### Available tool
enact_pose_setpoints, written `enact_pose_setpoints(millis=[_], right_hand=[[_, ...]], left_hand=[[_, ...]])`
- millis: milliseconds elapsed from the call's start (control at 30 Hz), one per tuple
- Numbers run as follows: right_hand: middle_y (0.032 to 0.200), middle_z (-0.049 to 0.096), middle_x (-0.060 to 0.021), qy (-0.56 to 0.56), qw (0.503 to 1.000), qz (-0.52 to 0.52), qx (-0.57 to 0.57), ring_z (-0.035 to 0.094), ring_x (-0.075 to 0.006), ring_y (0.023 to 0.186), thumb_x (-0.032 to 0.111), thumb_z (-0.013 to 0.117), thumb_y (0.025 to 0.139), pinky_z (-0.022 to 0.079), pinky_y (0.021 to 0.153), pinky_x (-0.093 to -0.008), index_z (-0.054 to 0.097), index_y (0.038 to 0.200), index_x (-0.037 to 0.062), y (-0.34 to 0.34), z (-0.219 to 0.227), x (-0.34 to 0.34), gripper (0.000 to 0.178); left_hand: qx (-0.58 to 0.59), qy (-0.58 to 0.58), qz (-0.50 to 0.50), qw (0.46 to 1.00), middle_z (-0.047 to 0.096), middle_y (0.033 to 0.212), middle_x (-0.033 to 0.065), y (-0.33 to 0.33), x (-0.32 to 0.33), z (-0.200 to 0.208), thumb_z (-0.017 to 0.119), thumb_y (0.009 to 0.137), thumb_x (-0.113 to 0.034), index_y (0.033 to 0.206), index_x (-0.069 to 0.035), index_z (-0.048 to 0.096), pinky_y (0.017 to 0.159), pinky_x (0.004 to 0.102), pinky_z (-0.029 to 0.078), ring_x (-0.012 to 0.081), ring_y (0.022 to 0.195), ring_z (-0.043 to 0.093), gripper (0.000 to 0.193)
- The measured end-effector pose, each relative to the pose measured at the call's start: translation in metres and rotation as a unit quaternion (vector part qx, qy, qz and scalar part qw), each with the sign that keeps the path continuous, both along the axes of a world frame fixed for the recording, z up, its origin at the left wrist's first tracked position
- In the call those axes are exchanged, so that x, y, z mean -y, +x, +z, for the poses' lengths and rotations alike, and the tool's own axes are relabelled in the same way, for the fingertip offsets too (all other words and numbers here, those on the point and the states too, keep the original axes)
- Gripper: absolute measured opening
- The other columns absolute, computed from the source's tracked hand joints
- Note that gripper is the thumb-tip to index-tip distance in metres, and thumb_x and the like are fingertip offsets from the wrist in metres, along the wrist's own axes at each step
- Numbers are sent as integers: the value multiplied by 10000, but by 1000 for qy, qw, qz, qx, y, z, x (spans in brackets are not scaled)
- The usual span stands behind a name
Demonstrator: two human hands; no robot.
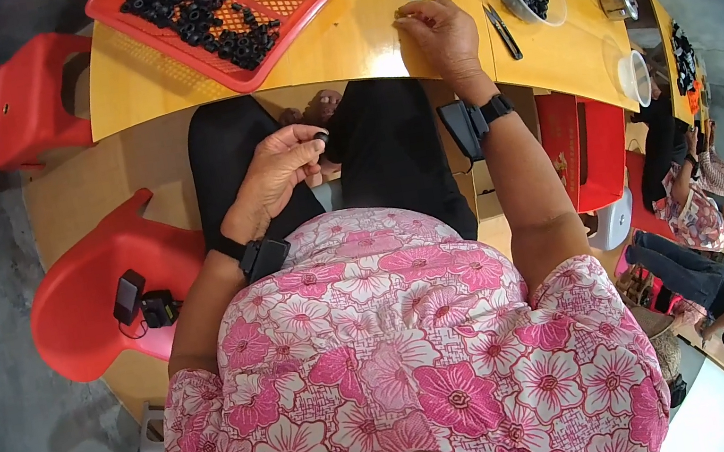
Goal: The person assembles small black plastic components by hand.
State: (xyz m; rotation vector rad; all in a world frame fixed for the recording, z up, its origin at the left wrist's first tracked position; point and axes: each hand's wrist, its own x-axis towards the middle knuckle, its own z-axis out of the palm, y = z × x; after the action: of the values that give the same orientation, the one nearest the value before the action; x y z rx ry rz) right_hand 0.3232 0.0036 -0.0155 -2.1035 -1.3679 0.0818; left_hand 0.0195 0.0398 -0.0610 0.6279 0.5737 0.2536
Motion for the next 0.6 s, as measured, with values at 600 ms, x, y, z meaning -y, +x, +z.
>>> enact_pose_setpoints(millis=[600], right_hand=[[811,610,-119,62,983,174,13,604,-307,742,82,553,875,489,670,-348,534,890,49,-44,16,9,40]], left_hand=[[63,80,27,994,627,954,45,1,3,34,589,909,-127,1099,-31,588,718,217,498,80,793,575,213]])
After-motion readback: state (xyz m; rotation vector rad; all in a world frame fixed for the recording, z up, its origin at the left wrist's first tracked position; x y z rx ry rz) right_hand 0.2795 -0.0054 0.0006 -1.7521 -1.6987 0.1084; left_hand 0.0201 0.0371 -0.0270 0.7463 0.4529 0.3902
